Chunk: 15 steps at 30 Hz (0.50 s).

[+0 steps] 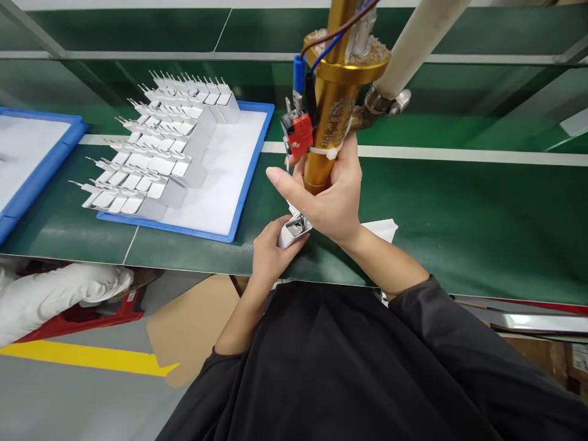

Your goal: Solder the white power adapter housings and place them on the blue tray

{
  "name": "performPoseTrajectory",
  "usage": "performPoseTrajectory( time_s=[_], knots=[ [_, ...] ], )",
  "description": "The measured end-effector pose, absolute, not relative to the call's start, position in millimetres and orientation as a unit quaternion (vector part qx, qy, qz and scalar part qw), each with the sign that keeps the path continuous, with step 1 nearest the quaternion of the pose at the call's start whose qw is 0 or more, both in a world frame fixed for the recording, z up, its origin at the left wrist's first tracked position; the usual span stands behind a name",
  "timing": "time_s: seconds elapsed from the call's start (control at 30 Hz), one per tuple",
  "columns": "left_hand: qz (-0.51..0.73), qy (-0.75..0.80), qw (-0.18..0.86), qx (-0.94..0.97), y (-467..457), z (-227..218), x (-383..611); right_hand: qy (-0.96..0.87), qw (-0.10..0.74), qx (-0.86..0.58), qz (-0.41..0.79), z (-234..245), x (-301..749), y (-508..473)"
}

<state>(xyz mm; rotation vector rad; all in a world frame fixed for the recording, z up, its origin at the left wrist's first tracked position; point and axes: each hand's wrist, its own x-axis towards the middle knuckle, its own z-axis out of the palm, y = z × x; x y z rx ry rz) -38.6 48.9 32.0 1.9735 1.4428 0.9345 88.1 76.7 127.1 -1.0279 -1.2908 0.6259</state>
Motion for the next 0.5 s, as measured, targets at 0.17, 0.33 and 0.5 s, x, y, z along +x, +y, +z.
performPoseTrajectory(
  time_s=[0.17, 0.33, 0.5],
  knots=[
    [0.346, 0.534, 0.252, 0.73, 47.0, 35.1, -39.9, -0.577, 0.641, -0.44, 0.251, 123.5, 89.2, 78.4],
    [0.34, 0.536, 0.244, 0.733, 47.1, 36.0, -40.8, -0.579, 0.645, -0.435, 0.243, 118.2, 91.3, 81.9],
    [0.341, 0.532, 0.242, 0.736, 47.4, 37.0, -40.1, -0.581, 0.643, -0.429, 0.257, 120.2, 91.3, 79.7]
  ],
)
